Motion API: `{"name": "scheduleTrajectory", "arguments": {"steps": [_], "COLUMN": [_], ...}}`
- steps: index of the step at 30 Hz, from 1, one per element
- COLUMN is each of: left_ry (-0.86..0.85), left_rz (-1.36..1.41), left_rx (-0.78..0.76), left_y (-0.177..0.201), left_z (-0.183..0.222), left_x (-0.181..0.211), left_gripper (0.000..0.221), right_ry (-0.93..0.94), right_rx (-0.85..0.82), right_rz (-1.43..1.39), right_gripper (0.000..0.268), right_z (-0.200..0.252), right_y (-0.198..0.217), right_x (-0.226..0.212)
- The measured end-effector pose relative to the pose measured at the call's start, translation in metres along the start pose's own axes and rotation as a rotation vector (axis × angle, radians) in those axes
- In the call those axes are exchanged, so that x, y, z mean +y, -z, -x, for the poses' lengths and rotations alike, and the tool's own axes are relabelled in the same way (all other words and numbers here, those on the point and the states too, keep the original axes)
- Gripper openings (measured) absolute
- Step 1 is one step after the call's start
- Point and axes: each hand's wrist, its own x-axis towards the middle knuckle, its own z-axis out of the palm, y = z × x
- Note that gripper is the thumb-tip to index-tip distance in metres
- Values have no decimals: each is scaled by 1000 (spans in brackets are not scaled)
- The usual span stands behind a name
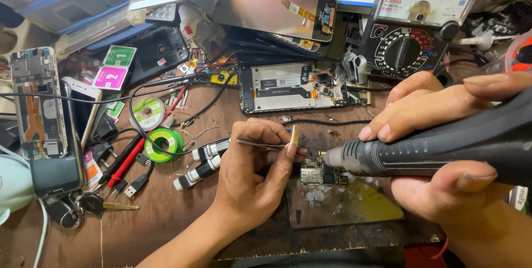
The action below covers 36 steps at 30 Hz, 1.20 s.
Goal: Using a heat gun and tweezers to reflow or desolder components on a mobile phone circuit board.
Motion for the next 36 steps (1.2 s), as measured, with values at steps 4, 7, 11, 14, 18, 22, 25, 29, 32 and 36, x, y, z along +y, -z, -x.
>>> {"name": "scheduleTrajectory", "arguments": {"steps": [4,7,11,14,18,22,25,29,32,36], "left_ry": [-16,-8,-2,2,8,-13,-18,-11,-11,-8], "left_rz": [-22,-8,-4,-2,5,-18,-25,-23,-11,-13], "left_rx": [-1,-2,1,3,6,4,11,8,11,5], "left_y": [0,0,0,-1,-1,-1,-1,-1,-1,-1], "left_z": [-1,0,0,0,0,1,1,1,1,1], "left_x": [0,0,-1,0,0,0,-1,-1,-1,-2], "left_gripper": [18,19,19,19,19,18,18,18,19,18], "right_ry": [-8,3,3,7,5,-10,-16,-10,4,-1], "right_rx": [-7,8,-6,-1,-1,-7,26,3,16,1], "right_rz": [10,-5,17,0,-17,-2,-34,-28,-4,1], "right_gripper": [66,66,66,64,64,65,65,64,66,65], "right_z": [-1,0,-1,0,0,1,3,1,0,0], "right_y": [1,0,-1,0,0,1,0,0,-1,0], "right_x": [-1,1,-1,1,1,-1,2,1,1,0]}}
